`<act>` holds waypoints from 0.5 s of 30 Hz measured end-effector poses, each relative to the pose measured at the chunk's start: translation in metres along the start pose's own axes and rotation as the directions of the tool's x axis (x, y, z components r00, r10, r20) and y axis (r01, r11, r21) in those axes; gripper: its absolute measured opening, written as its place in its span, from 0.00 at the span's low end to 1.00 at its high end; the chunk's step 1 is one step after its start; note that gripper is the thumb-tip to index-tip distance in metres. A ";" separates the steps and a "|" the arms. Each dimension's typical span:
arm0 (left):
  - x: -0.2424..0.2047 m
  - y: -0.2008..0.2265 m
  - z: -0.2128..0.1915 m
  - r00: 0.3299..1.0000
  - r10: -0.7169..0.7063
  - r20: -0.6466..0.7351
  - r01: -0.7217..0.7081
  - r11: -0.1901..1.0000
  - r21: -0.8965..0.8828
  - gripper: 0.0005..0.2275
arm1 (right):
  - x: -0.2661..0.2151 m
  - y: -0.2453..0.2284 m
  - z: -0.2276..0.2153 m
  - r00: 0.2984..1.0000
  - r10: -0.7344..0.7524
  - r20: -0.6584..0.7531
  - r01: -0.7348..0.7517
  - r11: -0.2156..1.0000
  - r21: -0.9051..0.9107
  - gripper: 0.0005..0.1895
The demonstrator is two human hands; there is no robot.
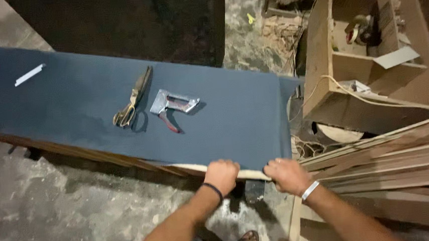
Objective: The person staples blue fabric onto a wooden frame using a staple gun, then trims excess fabric with shears. The person repeats this process along the edges of the frame, smoothing and securing the fabric as they work.
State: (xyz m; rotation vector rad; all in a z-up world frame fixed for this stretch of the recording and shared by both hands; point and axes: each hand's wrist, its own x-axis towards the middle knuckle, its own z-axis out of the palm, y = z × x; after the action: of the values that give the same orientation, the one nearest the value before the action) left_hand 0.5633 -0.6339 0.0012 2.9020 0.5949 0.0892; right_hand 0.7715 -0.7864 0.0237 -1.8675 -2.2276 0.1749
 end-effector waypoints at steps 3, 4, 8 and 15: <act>-0.004 0.001 -0.002 0.998 0.026 -0.051 -0.029 0.999 -0.042 0.04 | -0.005 0.006 0.009 0.999 0.030 -0.020 -0.030 1.000 0.011 0.13; -0.010 0.001 -0.008 0.994 0.050 -0.100 -0.056 0.997 -0.050 0.04 | -0.006 0.003 0.013 0.998 0.057 -0.019 -0.056 0.998 0.015 0.13; -0.018 -0.006 -0.044 0.996 0.047 -0.076 -0.068 0.946 -0.318 0.06 | -0.008 0.001 0.020 0.996 0.089 -0.022 -0.089 0.996 -0.019 0.13; 0.026 -0.158 -0.106 0.989 -0.071 -0.133 0.004 0.895 -0.446 0.10 | -0.005 -0.001 0.026 0.976 0.212 0.039 -0.213 0.977 0.011 0.14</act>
State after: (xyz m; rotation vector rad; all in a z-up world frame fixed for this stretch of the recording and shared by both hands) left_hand 0.5167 -0.4637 0.0768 2.4494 0.5654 0.3843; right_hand 0.7645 -0.7899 -0.0021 -2.1089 -2.0395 0.2647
